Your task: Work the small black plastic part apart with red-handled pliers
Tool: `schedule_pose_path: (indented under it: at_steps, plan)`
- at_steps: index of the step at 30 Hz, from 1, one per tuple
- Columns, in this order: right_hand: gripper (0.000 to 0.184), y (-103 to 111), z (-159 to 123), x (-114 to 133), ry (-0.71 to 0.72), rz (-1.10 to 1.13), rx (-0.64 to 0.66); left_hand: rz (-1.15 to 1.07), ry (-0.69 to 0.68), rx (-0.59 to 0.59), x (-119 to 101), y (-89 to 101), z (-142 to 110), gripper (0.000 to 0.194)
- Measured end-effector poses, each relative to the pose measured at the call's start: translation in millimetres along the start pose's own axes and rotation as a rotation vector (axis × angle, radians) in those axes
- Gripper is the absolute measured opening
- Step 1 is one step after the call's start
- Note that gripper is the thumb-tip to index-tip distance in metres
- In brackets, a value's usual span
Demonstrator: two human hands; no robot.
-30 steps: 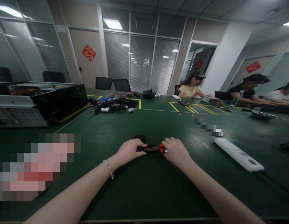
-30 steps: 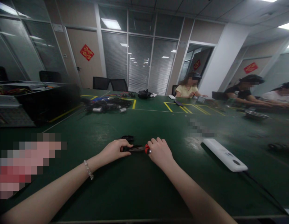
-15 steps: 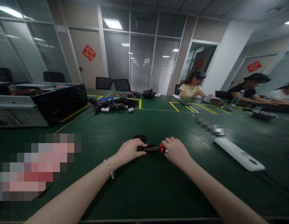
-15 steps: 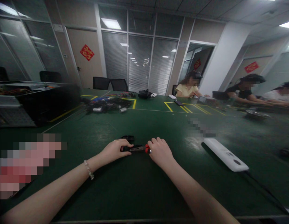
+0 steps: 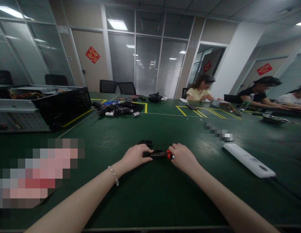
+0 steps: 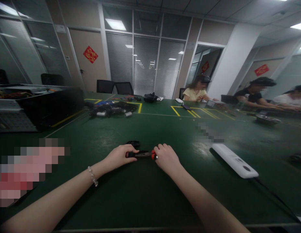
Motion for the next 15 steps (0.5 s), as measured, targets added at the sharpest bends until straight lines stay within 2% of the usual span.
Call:
schedule_pose_path:
  at_steps: [15]
  plan:
    - [0.027,3.3,-2.4,0.7,0.015,0.009,-0.018,0.018,-0.001,-0.006,1.2,-1.1,1.2,0.033]
Point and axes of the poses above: each hand's wrist, its own z-axis towards the middle knuckle, its own y-axis out of the back of the hand, x = y × z, the point moved 3 cm from there along z, towards the middle knuckle, and after that the axes turned 10 degrees about x, right-handed, at the moved point
